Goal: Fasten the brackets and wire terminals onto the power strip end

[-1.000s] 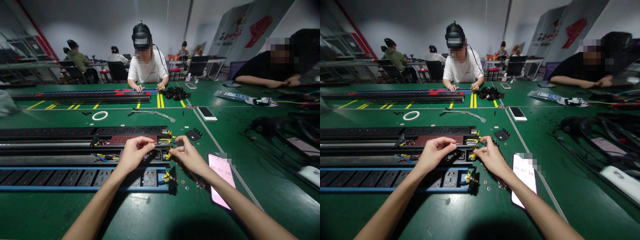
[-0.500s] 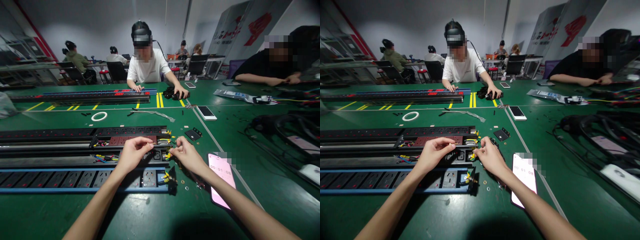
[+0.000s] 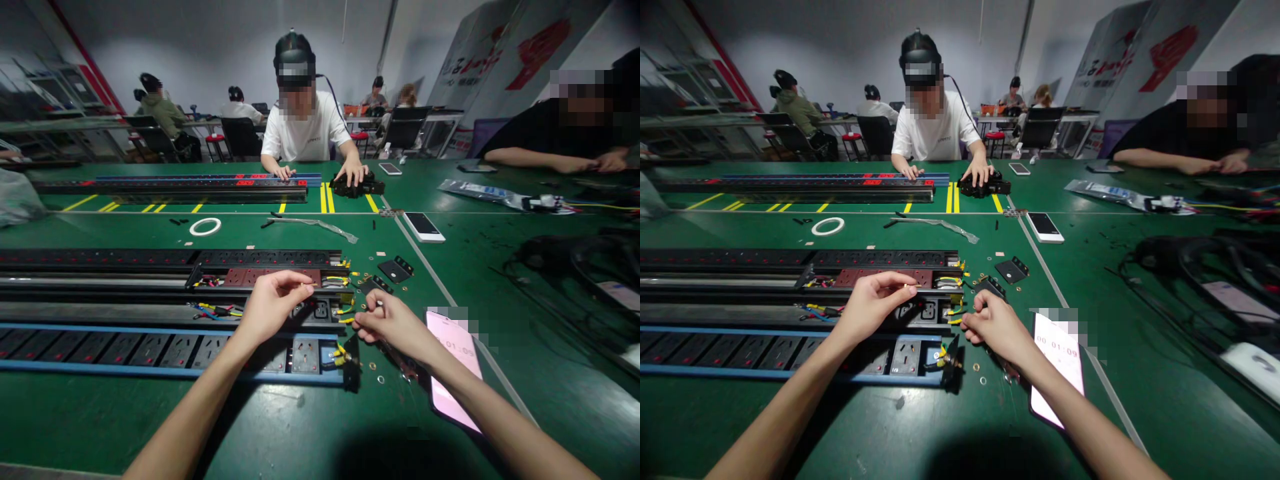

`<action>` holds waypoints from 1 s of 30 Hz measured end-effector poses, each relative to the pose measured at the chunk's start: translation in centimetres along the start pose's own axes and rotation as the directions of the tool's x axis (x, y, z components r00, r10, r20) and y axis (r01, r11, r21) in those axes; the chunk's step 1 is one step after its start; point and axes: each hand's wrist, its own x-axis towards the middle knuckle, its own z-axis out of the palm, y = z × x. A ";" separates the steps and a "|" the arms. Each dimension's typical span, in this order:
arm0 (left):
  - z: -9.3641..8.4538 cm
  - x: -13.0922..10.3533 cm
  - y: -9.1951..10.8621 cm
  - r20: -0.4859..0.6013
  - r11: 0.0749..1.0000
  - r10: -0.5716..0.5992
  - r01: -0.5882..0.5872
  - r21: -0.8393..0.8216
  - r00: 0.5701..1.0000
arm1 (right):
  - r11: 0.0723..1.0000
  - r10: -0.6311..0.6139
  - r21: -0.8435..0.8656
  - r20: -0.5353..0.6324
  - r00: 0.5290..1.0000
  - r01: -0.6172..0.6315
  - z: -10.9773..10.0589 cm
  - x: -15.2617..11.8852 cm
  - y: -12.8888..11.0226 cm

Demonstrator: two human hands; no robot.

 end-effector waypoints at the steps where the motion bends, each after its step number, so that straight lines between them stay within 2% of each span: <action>1: 0.0 0.0 0.0 0.002 1.000 0.003 -0.003 0.001 1.000 | 1.000 0.010 0.012 0.000 1.000 -0.010 0.0 0.0 -0.1; 8: -0.1 -0.1 0.1 0.003 1.000 0.004 -0.004 0.000 1.000 | 0.998 0.047 -0.027 -0.044 0.998 -0.049 0.5 -0.1 0.1; 15: -0.1 0.0 0.0 0.003 1.000 0.004 -0.003 -0.010 1.000 | 0.962 -0.176 -0.225 -0.080 0.981 0.154 0.8 -1.3 0.7; 20: -0.1 -0.1 0.0 0.003 1.000 0.002 -0.002 0.000 1.000 | 0.899 -0.235 -0.398 -0.081 0.969 0.184 0.6 -1.3 0.4; 25: 0.0 -0.1 0.2 0.004 1.000 -0.007 0.007 0.002 1.000 | 0.818 -0.285 -0.544 -0.098 0.953 0.188 0.5 -1.3 -1.2; 30: 0.0 -0.2 0.2 0.010 1.000 -0.005 0.005 0.005 1.000 | 0.657 -0.467 -0.701 -0.089 0.880 0.278 0.5 -0.9 -2.2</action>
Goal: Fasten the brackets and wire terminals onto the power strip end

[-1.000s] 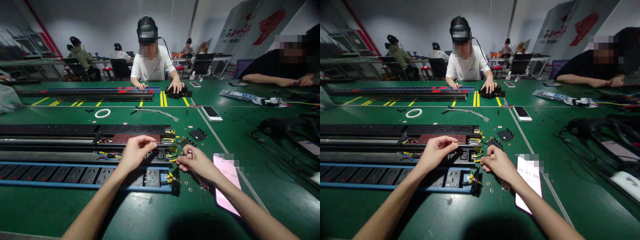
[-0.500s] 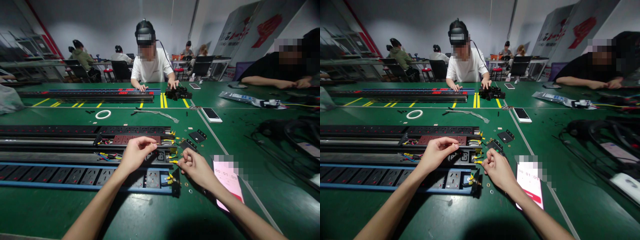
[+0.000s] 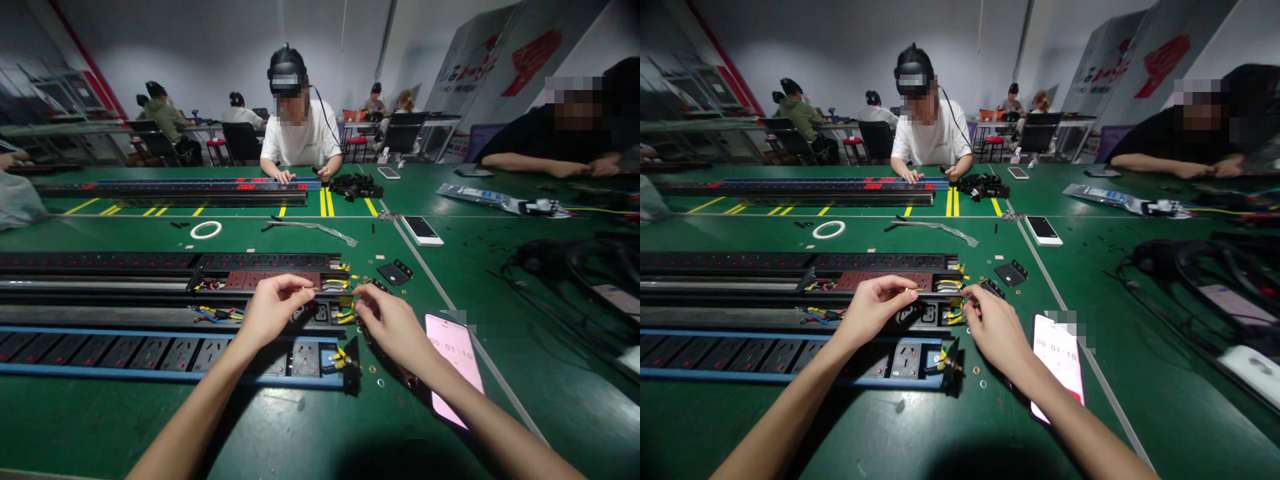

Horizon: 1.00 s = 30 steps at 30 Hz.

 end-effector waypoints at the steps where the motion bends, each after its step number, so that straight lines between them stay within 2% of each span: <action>1: 0.0 0.0 0.0 0.000 1.000 -0.001 0.001 -0.002 1.000 | 1.000 -0.027 -0.005 -0.014 1.000 0.027 0.0 0.1 0.1; 4: -0.1 0.0 0.1 -0.004 1.000 -0.005 0.005 -0.006 1.000 | 0.997 -0.072 0.031 -0.015 0.997 0.073 0.0 0.3 0.5; 7: -0.1 0.0 0.2 -0.006 1.000 0.004 -0.004 0.001 1.000 | 0.996 -0.066 0.069 0.012 0.998 0.065 -0.4 0.1 0.3; 11: 0.0 0.0 0.3 -0.006 1.000 0.009 -0.009 0.003 1.000 | 0.990 -0.014 0.139 0.096 0.995 0.001 -0.9 0.0 -0.8; 14: 0.0 0.0 0.3 -0.012 1.000 0.006 -0.006 -0.004 1.000 | 0.967 0.079 0.240 0.059 0.995 -0.091 -0.7 0.2 -0.5; 16: 0.0 0.0 0.3 -0.014 1.000 0.006 -0.006 0.000 1.000 | 0.896 0.178 0.403 0.055 0.983 -0.184 -0.5 0.3 0.4; 19: -0.1 -0.1 0.3 -0.009 1.000 0.007 -0.007 0.018 1.000 | 0.686 0.308 0.648 0.152 0.939 -0.330 -0.2 0.3 1.9; 22: -0.1 -0.1 0.2 -0.003 1.000 0.008 -0.008 0.023 1.000 | 0.531 0.383 0.749 0.205 0.900 -0.397 0.0 0.0 2.6; 27: -0.1 0.0 0.2 0.000 1.000 0.009 -0.009 0.013 1.000 | 0.432 0.429 0.801 0.223 0.876 -0.415 0.4 -0.1 2.5; 30: 0.0 0.0 0.2 0.000 1.000 0.004 -0.004 0.015 1.000 | 0.431 0.421 0.791 0.250 0.872 -0.435 0.2 0.1 2.4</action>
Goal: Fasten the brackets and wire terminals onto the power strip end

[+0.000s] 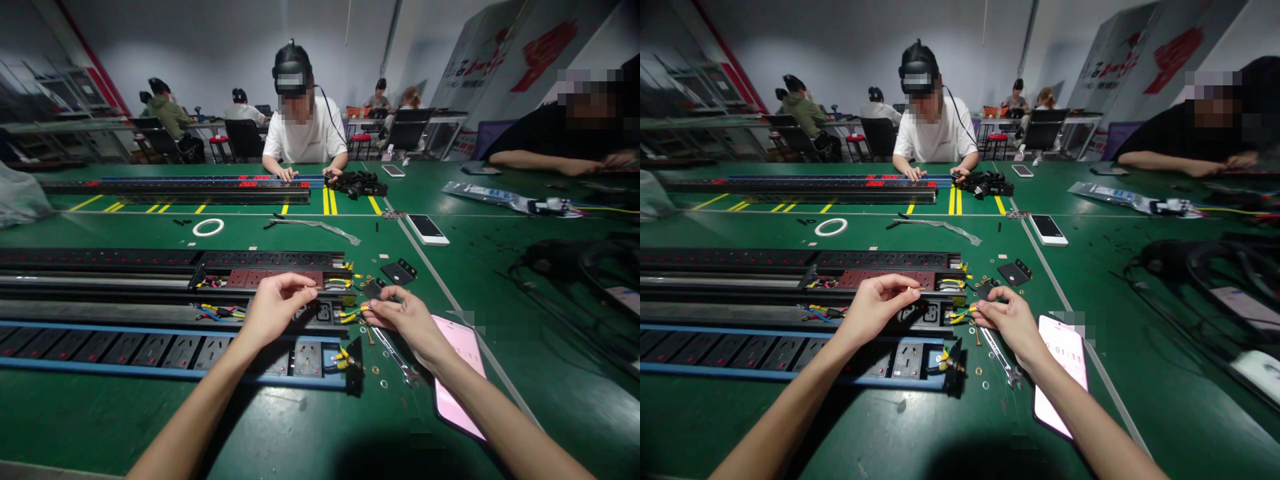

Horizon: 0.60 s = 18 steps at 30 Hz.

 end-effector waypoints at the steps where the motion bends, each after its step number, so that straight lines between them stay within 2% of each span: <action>1: 0.0 0.0 0.0 0.000 1.000 -0.002 0.002 0.000 1.000 | 0.999 -0.009 -0.030 0.028 1.000 0.010 -0.1 0.0 -0.2; 4: 0.0 0.0 0.0 0.001 1.000 -0.002 0.002 0.002 1.000 | 0.956 -0.108 -0.251 0.185 0.977 0.154 -0.4 -0.2 -1.2; 6: 0.0 0.0 -0.1 0.001 1.000 0.000 0.000 0.007 1.000 | 0.830 -0.181 -0.461 0.312 0.933 0.315 -0.7 -0.2 -2.1; 8: 0.0 0.0 0.0 0.000 1.000 0.000 0.000 0.013 1.000 | 0.603 -0.248 -0.637 0.423 0.872 0.480 -1.0 -0.2 -2.9; 10: 0.0 0.0 0.0 0.001 1.000 0.000 0.000 0.015 1.000 | 0.331 -0.301 -0.723 0.528 0.794 0.606 -1.1 0.1 -3.6; 12: 0.0 0.1 0.0 0.000 1.000 0.002 -0.002 0.014 1.000 | 0.082 -0.315 -0.745 0.611 0.726 0.662 -1.0 0.3 -4.1; 13: 0.0 0.1 0.1 0.001 1.000 0.002 -0.002 0.013 1.000 | -0.013 -0.305 -0.749 0.634 0.711 0.662 -0.8 0.4 -4.3; 15: 0.0 0.1 0.2 0.007 1.000 -0.001 0.001 0.014 1.000 | -0.138 -0.282 -0.769 0.634 0.720 0.624 -0.3 0.4 -4.5; 16: 0.0 0.0 0.2 0.014 1.000 -0.003 0.003 0.015 1.000 | -0.163 -0.276 -0.789 0.613 0.740 0.593 -0.1 0.4 -4.6; 18: 0.1 -0.1 0.2 0.034 1.000 -0.006 0.005 0.023 0.999 | -0.136 -0.264 -0.846 0.533 0.804 0.516 0.5 0.3 -4.8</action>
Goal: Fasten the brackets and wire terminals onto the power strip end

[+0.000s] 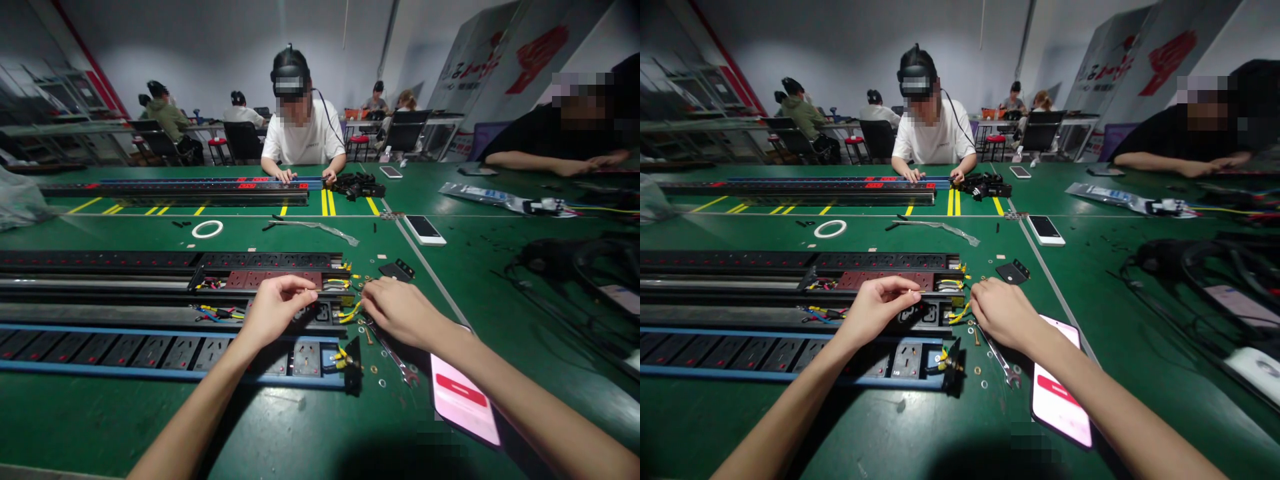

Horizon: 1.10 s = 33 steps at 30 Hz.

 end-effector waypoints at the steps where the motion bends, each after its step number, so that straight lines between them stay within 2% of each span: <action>1: 0.0 -0.1 0.0 0.008 1.000 0.001 -0.001 0.011 1.000 | 0.998 0.060 0.028 0.018 0.998 -0.061 0.0 0.2 -0.2; 4: 0.2 -0.3 0.0 0.028 0.998 0.003 -0.005 0.070 1.000 | 0.951 0.234 0.190 0.084 0.969 -0.246 0.2 0.8 -0.3; 7: 0.4 -0.4 0.0 0.048 0.994 -0.005 0.000 0.108 0.999 | 0.821 0.351 0.405 0.195 0.916 -0.402 0.8 1.4 -0.2; 9: 0.4 -0.4 0.0 0.060 0.994 -0.004 -0.002 0.108 0.998 | 0.743 0.382 0.497 0.236 0.894 -0.449 1.1 1.6 -0.3; 11: 0.4 -0.4 0.0 0.063 0.994 0.011 -0.018 0.111 0.998 | 0.749 0.376 0.512 0.192 0.906 -0.420 1.0 1.5 -0.6; 14: 0.4 -0.3 -0.1 0.061 0.991 0.029 -0.036 0.125 0.998 | 0.875 0.303 0.374 0.071 0.950 -0.307 0.4 1.0 -1.4; 16: 0.3 -0.3 -0.1 0.060 0.992 0.032 -0.039 0.121 0.998 | 0.957 0.218 0.192 0.013 0.976 -0.216 -0.1 0.8 -1.8; 18: 0.3 -0.2 -0.1 0.059 0.993 0.032 -0.039 0.112 0.998 | 0.994 0.109 -0.008 -0.012 0.994 -0.109 -0.5 0.6 -2.0; 20: 0.4 -0.2 -0.2 0.056 0.993 0.033 -0.039 0.115 0.998 | 0.987 0.017 -0.161 0.019 1.000 -0.013 -0.8 0.6 -2.0; 22: 0.3 -0.2 -0.2 0.055 0.991 0.034 -0.041 0.128 0.998 | 0.970 -0.034 -0.237 0.084 0.996 0.053 -0.9 0.6 -2.0; 25: 0.3 -0.2 -0.3 0.055 0.990 0.035 -0.042 0.138 0.998 | 0.971 0.027 -0.241 0.134 0.991 0.006 -0.9 0.8 -1.9; 27: 0.3 -0.2 -0.3 0.057 0.990 0.031 -0.038 0.132 0.998 | 0.985 0.124 -0.139 0.128 0.984 -0.106 -0.7 1.1 -1.6; 29: 0.3 -0.3 -0.3 0.065 0.991 0.023 -0.031 0.133 0.998 | 0.961 0.241 0.098 0.173 0.955 -0.260 -0.5 1.7 -1.3; 31: 0.4 -0.4 -0.1 0.079 0.990 0.012 -0.023 0.139 0.997 | 0.830 0.304 0.381 0.306 0.902 -0.408 -0.3 2.4 -0.9; 33: 0.6 -0.5 0.0 0.099 0.990 0.006 -0.020 0.141 0.995 | 0.685 0.303 0.533 0.411 0.860 -0.496 -0.1 2.9 -0.6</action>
